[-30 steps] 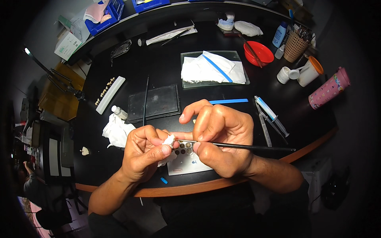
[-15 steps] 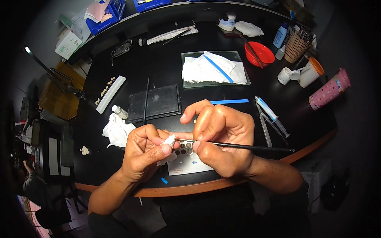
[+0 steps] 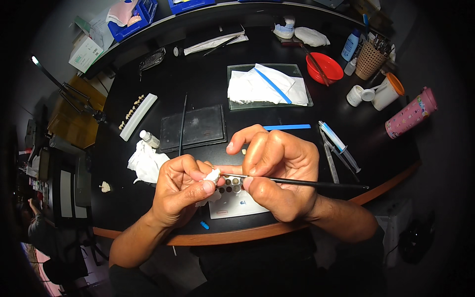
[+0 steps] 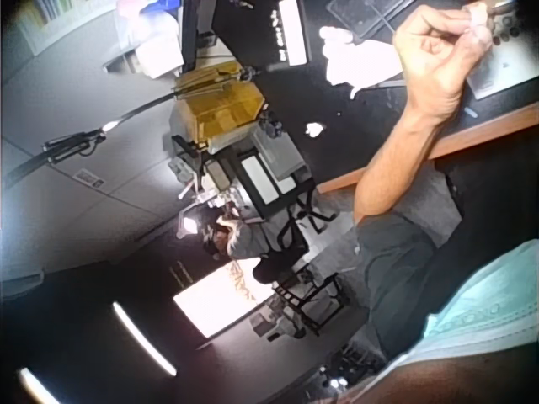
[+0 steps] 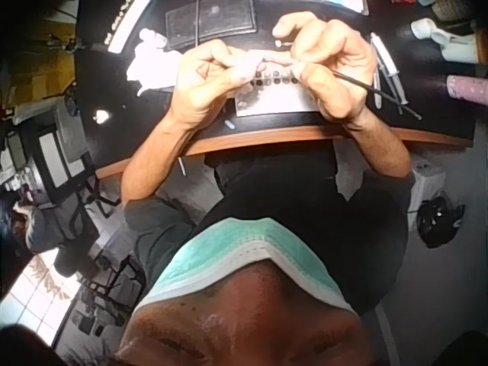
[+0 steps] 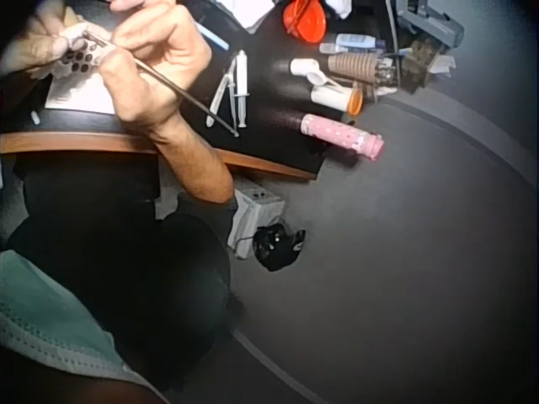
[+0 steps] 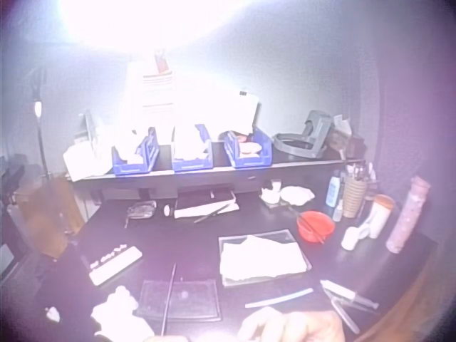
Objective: The person applies stains to a dental crown prosthetic using a brush, repeatedly dipping the tip into a color palette and painting details onto the crown held in hand.
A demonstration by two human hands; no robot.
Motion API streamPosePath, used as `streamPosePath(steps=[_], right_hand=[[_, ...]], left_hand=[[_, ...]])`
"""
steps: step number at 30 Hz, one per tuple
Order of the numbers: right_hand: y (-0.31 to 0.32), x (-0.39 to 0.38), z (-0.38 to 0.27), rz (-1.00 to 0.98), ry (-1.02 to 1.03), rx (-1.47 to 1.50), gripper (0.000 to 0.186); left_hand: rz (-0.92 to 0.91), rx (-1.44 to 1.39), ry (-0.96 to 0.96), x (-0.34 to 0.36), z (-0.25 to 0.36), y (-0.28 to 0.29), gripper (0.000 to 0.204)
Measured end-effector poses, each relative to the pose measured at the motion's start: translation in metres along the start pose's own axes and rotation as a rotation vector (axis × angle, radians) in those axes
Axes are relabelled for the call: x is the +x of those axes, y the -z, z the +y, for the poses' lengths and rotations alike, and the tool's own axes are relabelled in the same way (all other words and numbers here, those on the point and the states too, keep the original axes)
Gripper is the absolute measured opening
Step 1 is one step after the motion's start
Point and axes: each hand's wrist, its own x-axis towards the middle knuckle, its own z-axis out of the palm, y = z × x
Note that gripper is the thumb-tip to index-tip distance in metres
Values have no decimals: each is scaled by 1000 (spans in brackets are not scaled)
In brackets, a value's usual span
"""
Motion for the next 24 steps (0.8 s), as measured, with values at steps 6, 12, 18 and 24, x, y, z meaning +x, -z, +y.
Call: streamPosePath(steps=[6,12,18,24], right_hand=[[3,1,3,-25,19,-17,18],[4,1,4,14,-40,41,16],[5,4,6,-50,27,-34,16],[1,1,3,20,-44,7,15]], left_hand=[[5,8,1,0,0,1,15],[15,-11,37,0,3,0,14],[9,-14,27,0,2,2,13],[15,-11,25,-1,3,1,14]])
